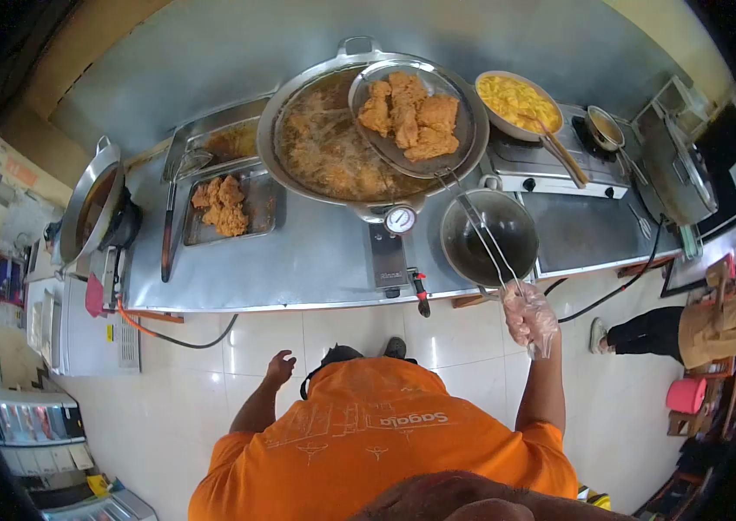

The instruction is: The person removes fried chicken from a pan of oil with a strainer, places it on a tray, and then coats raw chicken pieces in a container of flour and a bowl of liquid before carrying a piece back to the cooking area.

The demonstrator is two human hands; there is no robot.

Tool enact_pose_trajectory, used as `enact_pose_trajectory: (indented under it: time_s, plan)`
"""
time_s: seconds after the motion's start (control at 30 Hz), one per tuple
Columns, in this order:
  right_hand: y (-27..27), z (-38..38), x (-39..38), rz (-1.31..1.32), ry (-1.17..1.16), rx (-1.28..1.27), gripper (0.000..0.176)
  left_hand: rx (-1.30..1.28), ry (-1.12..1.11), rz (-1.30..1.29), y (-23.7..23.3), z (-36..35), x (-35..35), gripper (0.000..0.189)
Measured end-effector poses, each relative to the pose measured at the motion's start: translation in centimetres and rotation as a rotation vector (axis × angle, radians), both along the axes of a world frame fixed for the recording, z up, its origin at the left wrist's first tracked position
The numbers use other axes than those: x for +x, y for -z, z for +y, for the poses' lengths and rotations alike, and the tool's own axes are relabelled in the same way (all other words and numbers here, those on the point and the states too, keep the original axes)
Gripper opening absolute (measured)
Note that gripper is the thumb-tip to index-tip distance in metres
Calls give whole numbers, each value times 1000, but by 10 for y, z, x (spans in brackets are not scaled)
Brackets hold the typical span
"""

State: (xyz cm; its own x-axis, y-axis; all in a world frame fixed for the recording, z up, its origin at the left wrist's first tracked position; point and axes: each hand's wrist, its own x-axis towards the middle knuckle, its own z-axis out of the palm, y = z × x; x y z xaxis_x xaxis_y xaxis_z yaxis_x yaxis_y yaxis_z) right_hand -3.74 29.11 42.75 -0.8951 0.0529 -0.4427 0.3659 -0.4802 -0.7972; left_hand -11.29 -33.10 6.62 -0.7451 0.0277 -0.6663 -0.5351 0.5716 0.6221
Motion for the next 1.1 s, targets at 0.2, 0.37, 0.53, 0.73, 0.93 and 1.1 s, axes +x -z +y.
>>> enact_pose_trajectory:
  time_s: [0.2, 0.37, 0.53, 0.73, 0.93, 1.1]
  plan:
    - [-4, -13, 3, -89, 88, 60, 15, -222, 145, 95, 5, -23, -6, 39]
    - [-39, -57, 4, -63, 217, 143, 10, -202, 163, 164, 22, -34, -24, 39]
    - [-47, -75, -1, -52, 318, 150, 9, -158, 289, 224, -8, -44, -59, 37]
    - [-108, -171, -45, -111, 438, 370, 15, -203, 303, 421, 28, -151, -70, 42]
    - [-183, -312, -123, -41, 216, 569, 17, -145, -68, -21, 49, -305, -71, 45]
    - [-219, -431, -202, -192, 11, 673, 18, -121, -250, -116, 93, -402, -54, 45]
